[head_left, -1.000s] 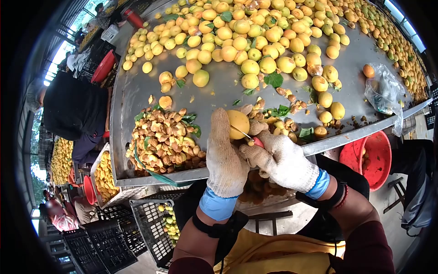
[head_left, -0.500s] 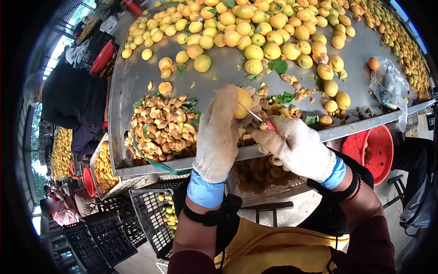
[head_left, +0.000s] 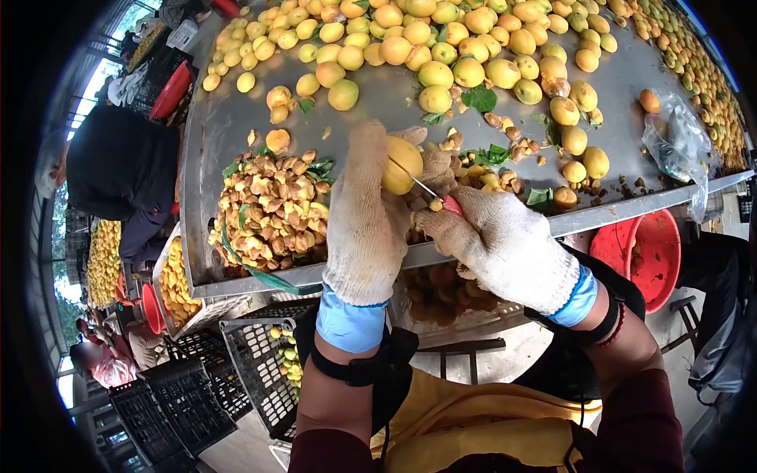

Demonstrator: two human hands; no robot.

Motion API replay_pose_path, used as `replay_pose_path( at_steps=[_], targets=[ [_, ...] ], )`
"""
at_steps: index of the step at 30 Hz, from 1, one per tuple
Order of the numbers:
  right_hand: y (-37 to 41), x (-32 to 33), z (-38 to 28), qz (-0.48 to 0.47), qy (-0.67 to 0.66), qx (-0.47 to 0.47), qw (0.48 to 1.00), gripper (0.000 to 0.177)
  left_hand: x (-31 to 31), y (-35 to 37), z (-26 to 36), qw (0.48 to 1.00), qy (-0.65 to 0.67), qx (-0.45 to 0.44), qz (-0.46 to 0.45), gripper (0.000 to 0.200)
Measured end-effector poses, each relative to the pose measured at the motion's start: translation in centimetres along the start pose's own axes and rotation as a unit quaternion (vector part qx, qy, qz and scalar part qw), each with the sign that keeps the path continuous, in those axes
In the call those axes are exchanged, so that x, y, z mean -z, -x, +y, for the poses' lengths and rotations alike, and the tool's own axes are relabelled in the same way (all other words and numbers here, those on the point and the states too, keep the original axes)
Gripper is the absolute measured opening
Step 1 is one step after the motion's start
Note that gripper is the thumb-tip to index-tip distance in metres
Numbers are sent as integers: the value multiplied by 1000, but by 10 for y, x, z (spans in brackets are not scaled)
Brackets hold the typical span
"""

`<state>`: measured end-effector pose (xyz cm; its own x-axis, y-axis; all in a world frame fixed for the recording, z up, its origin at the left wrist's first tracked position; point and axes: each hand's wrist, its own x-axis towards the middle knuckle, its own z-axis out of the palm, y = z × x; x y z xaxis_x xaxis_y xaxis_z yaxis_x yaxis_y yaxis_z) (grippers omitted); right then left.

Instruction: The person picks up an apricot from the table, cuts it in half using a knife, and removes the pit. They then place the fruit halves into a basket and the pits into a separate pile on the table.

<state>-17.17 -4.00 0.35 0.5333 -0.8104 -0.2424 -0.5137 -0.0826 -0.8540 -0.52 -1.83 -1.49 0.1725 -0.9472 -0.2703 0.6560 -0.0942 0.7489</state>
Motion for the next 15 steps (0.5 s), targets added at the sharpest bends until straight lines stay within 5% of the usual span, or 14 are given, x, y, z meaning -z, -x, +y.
replay_pose_path(
  at_steps=[5,10,11,13,14,15],
  targets=[
    [-7,-7,15,-40,-109,-2,993,46,-3,5,-9,1000,-4,-4,16,70],
    [-7,-14,16,-133,-383,-29,914,44,-9,13,-7,998,55,1,-38,67],
    [-4,-4,12,-133,-381,-28,914,44,-7,12,-6,998,55,-1,-39,67],
    [3,26,-10,-195,-247,-186,931,38,1,8,-1,999,16,-24,-19,61],
    [2,27,19,-168,-208,-68,961,35,6,7,4,999,17,-27,-17,61],
    [-9,14,29,-56,-298,218,928,35,11,7,11,989,-128,-77,-13,55]
  ],
)
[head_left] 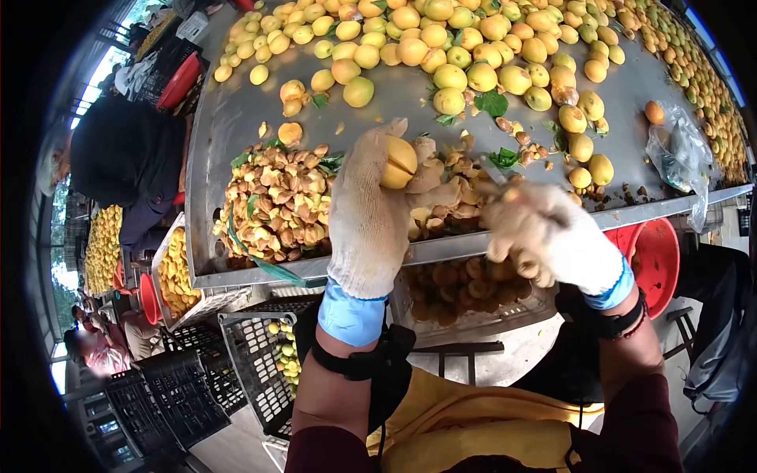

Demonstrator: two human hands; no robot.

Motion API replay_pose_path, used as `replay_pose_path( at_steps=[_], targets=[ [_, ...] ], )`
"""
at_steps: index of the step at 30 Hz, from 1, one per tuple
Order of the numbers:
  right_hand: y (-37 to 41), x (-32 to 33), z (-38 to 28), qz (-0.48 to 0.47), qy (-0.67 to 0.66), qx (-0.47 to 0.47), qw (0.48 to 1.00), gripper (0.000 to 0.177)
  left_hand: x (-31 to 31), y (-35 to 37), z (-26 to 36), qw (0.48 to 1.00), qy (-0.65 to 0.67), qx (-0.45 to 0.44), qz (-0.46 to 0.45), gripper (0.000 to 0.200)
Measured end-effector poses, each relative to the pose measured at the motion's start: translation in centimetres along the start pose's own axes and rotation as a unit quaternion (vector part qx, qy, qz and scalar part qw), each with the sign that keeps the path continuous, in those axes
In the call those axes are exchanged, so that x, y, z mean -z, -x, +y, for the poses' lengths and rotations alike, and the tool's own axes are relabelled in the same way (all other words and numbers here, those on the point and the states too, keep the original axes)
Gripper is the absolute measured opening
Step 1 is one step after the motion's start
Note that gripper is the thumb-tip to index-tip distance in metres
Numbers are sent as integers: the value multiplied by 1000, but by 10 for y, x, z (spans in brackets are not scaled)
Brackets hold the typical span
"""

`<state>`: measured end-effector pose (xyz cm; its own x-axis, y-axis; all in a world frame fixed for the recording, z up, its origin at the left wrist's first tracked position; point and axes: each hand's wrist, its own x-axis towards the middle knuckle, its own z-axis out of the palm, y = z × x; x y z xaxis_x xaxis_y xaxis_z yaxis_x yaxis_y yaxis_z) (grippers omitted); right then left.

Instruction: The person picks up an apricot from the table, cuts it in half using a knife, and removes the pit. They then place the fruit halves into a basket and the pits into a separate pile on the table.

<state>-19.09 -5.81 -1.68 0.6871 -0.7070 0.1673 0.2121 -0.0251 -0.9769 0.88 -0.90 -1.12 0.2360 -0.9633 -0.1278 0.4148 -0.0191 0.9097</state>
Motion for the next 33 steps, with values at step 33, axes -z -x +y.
replay_pose_path(
  at_steps=[33],
  targets=[
    [0,-12,-16,55,-343,-269,898,20,-21,13,-22,908,-266,-310,-92,43]
  ],
)
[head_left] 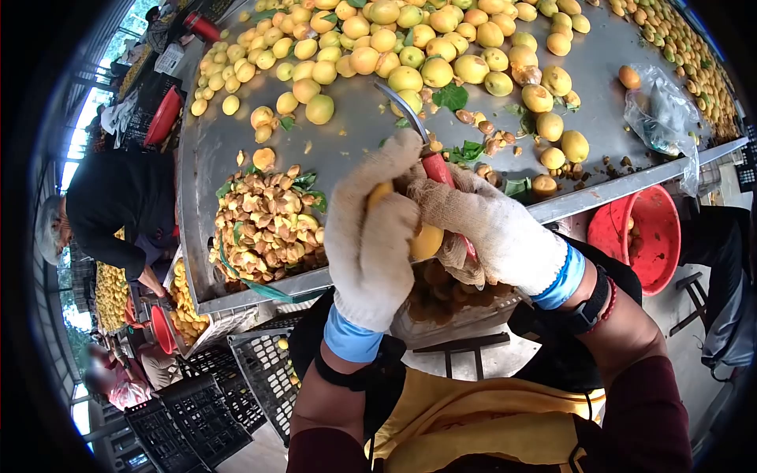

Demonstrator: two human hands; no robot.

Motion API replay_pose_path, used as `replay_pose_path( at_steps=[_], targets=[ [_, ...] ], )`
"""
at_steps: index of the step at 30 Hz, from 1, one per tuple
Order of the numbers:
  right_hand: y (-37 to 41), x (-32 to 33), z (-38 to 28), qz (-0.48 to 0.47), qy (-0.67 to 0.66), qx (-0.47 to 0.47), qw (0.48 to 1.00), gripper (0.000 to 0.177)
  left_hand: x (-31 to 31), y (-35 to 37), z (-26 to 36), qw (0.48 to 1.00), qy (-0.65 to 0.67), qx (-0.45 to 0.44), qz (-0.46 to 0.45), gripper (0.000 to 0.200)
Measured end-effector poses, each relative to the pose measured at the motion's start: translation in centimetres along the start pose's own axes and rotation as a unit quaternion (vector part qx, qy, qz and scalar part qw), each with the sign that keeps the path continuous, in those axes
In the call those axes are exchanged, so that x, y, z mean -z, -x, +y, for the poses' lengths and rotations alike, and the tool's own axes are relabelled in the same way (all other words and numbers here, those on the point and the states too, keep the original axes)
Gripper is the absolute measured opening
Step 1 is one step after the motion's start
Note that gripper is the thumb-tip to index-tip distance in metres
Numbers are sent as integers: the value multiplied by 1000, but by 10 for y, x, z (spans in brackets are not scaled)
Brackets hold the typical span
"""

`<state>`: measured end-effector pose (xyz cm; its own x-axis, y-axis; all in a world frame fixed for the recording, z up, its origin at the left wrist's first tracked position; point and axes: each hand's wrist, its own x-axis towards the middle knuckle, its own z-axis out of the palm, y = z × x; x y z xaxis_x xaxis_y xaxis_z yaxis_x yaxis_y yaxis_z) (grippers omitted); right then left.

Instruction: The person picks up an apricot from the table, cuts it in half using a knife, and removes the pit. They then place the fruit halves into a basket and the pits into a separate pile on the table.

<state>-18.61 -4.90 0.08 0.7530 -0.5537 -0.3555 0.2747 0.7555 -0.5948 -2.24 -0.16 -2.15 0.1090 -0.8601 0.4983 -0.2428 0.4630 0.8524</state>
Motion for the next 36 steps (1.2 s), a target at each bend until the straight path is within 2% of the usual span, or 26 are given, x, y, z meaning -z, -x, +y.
replay_pose_path(
  at_steps=[2,3,4,5,6,7,9,11,13,14,15,16,17,19,20,21,23,24,25,26,27,29,31,32,35,36],
  targets=[
    [3,-3,-3,10,39,4,999,19,2,-2,-3,987,74,129,65,37],
    [3,-3,-3,18,39,1,999,21,1,-5,-2,987,73,127,65,37],
    [4,-3,-2,27,39,-4,999,22,-2,-9,0,952,232,173,104,38],
    [5,-2,-5,24,40,-4,999,22,-3,-12,1,887,384,214,140,40],
    [6,-1,-9,37,46,0,998,23,2,-10,-8,862,421,255,124,59],
    [8,1,-12,50,52,3,997,24,8,-8,-15,862,420,254,125,59],
    [13,4,-15,61,73,14,995,25,17,-8,-21,806,527,257,78,61],
    [18,3,-19,95,166,-3,982,25,18,-9,-15,813,514,260,81,61],
    [24,6,-20,88,195,-36,976,24,26,-11,-16,826,471,294,95,57],
    [25,13,-17,58,258,-18,964,24,29,-9,-16,827,469,294,98,57],
    [26,20,-13,27,319,1,947,25,31,-8,-15,803,494,320,96,57],
    [31,16,-20,23,368,-68,927,31,34,-8,-14,777,518,345,92,57],
    [28,29,-15,-62,416,9,907,33,34,-7,-14,778,517,344,94,57],
    [39,17,-30,-2,440,-36,897,32,31,-7,-12,813,470,337,69,56],
    [42,33,-32,1,401,29,916,29,23,-9,-7,819,437,353,122,54],
    [33,47,-24,-12,365,181,913,28,22,-9,-4,818,438,353,122,54],
    [22,27,-32,92,409,389,820,26,18,-8,1,782,478,390,92,54],
    [21,26,-40,115,323,392,854,26,12,-9,5,780,481,390,90,54],
    [21,27,-46,138,234,391,879,27,3,-8,10,812,436,379,78,55],
    [18,25,-46,121,111,431,887,37,-7,-8,14,841,390,369,66,56],
    [19,8,-59,33,4,398,917,45,-14,-7,17,868,342,357,53,58],
    [5,6,-62,-109,-78,382,914,51,-26,-5,18,846,356,393,56,56],
    [-3,-11,-54,-43,-29,402,914,58,-36,-4,19,887,273,369,45,54],
    [-8,-12,-51,-40,-29,404,914,58,-38,-3,19,886,274,371,42,54],
    [-19,-14,-43,-36,-38,402,914,58,-41,1,12,928,232,292,8,20],
    [-21,-17,-42,-64,-61,411,907,56,-41,4,8,928,232,292,9,20]
  ],
)
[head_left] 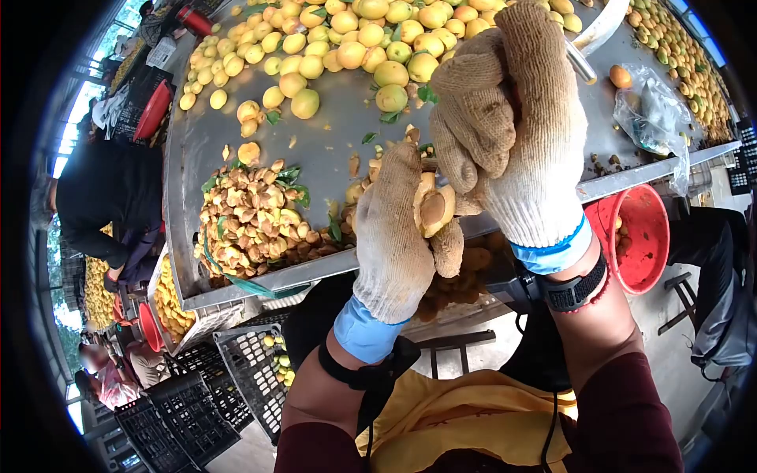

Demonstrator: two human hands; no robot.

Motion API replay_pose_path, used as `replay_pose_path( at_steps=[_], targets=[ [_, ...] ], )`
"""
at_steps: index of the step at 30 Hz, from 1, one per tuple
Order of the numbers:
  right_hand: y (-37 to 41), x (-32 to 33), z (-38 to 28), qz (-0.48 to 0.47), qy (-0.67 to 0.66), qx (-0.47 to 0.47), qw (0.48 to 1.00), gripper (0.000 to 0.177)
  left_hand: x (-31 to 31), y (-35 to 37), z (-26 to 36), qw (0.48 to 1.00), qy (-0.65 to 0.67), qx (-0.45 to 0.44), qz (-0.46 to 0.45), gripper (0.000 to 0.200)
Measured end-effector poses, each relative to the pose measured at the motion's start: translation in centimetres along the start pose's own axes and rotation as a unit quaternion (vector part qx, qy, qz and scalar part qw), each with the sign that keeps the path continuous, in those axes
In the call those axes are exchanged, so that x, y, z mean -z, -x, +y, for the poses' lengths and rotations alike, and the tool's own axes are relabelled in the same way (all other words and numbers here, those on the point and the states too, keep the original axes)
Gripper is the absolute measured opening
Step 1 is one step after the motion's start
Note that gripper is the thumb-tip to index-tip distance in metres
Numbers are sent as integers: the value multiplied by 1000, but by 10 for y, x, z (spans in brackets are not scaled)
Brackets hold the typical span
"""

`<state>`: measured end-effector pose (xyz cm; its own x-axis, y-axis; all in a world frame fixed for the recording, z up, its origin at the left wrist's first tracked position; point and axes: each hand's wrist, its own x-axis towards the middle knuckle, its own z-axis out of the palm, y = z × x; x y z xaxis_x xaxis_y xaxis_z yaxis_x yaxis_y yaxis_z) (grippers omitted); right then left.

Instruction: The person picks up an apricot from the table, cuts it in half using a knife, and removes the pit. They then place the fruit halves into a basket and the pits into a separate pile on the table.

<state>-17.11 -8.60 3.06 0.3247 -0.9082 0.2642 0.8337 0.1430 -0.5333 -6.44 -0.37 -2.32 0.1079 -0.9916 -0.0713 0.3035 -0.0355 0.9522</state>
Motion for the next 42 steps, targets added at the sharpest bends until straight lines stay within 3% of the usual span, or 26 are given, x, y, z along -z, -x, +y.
replay_pose_path(
  at_steps=[2,8,9,11,14,16,17,18,19,20,21,22,23,26,27,29,30,31,32,33,35,37,38,40,41,42],
  targets=[
    [12,15,-8,-58,-82,-34,994,50,5,-3,-8,944,-290,-152,44,36],
    [12,18,4,-39,19,-35,998,44,20,-6,1,940,-318,-121,-13,29],
    [11,17,6,-38,40,-35,998,43,18,-6,6,940,-318,-120,-11,29],
    [8,16,10,-35,83,-34,995,41,10,-6,15,990,-134,18,39,27],
    [5,23,16,-29,123,-34,991,39,9,-10,4,993,-64,35,96,25],
    [-5,39,27,-99,36,-93,990,40,16,-18,-8,991,-29,41,123,24],
    [-6,44,30,-134,-7,-122,983,42,25,-22,-19,985,-144,-13,96,26],
    [0,13,33,38,83,-92,992,46,34,-27,-30,962,-257,-65,68,30],
    [0,16,33,38,83,-92,992,46,37,-33,-33,923,-364,-118,39,34],
    [-2,22,34,43,32,-111,992,46,36,-41,-34,923,-364,-118,39,34],
    [-3,25,35,48,-20,-131,990,46,34,-50,-33,994,-68,-15,86,37],
    [-3,25,37,47,10,-124,991,42,31,-57,-30,960,235,89,122,41],
    [-6,25,32,44,11,-121,992,42,29,-59,-25,961,235,86,119,41],
    [-12,21,8,130,411,-106,896,29,28,-51,-4,991,73,-57,97,44],
    [-13,23,2,95,456,-139,874,35,28,-49,-1,991,72,-62,97,44],
    [0,28,23,29,551,-75,831,37,25,-46,4,987,62,-16,150,41],
    [4,31,30,-10,683,5,731,36,24,-46,5,982,57,6,177,40],
    [7,39,43,5,660,12,751,34,28,-46,-9,975,86,-18,205,34],
    [9,43,45,-2,658,-24,752,34,32,-39,-20,961,-146,-87,217,31],
    [10,42,44,-12,656,-58,752,34,34,-31,-22,890,-371,-151,220,27],
    [13,40,48,-12,613,-43,789,31,33,-25,-12,943,-230,-196,139,26],
    [19,42,51,9,555,-82,827,30,34,-25,-13,880,-364,-266,146,28],
    [18,47,53,6,556,-80,827,30,34,-25,-12,879,-364,-269,148,28],
    [16,60,52,4,649,5,761,28,33,-25,-4,917,-323,-184,142,28],
    [14,64,46,4,649,7,761,28,44,-33,-8,947,-220,-171,162,33],
    [13,70,39,-9,694,-11,720,28,44,-32,7,978,-69,-74,185,34]
  ],
)
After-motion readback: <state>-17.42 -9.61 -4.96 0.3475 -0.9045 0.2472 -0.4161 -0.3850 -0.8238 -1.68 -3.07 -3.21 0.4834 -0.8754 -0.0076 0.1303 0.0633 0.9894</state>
